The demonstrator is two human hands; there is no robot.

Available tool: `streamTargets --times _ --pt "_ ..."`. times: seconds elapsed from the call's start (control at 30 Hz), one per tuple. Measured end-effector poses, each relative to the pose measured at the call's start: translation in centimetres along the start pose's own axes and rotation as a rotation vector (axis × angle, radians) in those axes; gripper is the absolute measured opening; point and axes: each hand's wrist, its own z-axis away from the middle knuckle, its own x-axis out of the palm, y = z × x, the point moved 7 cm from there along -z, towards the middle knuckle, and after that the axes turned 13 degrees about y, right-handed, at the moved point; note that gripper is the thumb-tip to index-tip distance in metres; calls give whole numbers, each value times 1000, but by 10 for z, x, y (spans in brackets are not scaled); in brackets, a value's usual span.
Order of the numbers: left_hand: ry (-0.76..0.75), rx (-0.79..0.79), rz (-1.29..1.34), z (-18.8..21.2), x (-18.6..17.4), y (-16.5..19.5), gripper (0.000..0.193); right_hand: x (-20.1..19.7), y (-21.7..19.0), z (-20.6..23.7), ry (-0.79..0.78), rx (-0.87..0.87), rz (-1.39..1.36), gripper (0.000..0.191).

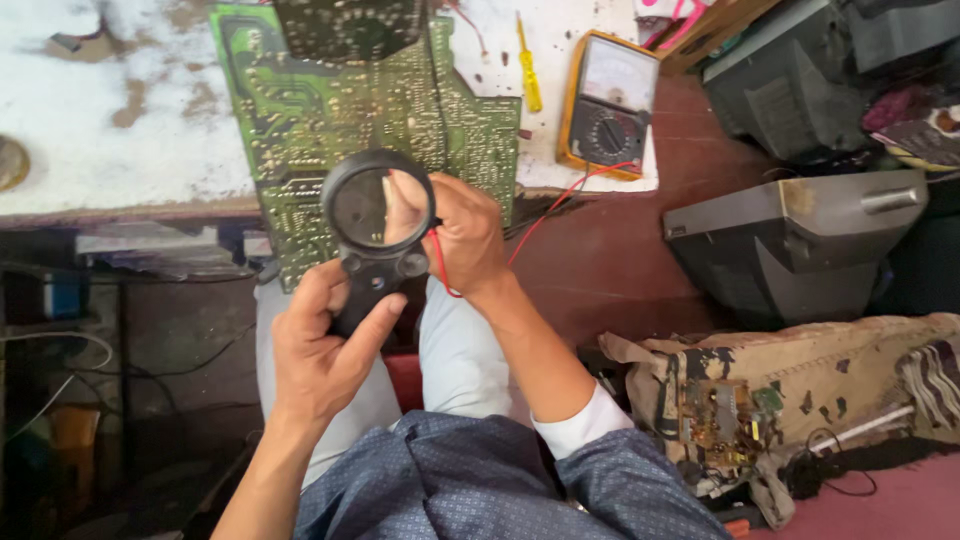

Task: The person tests a green circuit board using a multimeter and probes. They touch various points on the board with the red probe while holding the board on their lap. Later, they use a magnifying glass to closely inspect specific areas of the circuit board while continuing to probe.

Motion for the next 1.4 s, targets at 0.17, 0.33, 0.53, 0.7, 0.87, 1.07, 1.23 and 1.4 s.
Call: streamTargets --times 0.17,0.33,0.53,0.7,0.87,1.07,1.23,1.4 --pt "-34 -49 167 1 5 -4 39 3 -1 2 44 24 -86 28" --pt "-12 -23 50 -1 0 1 42 -3 -6 3 145 -7 46 14" --pt "-34 -5 33 -3 1 6 43 -11 1 6 148 110 26 9" --pt "-42 -22 88 -1 4 6 43 -11 -7 8 138 79 -26 10" --pt "-41 -26 81 -3 2 7 41 -9 -6 6 105 22 -62 16" --pt "28 -11 42 -12 -13 8 41 1 -4 4 40 37 -6 22" --pt "55 -15 58 -15 -18 9 41 11 -8 -6 -28 116 -162 22" --pt "48 -40 67 -16 -19 9 41 18 -21 -14 -52 3 -93 14"
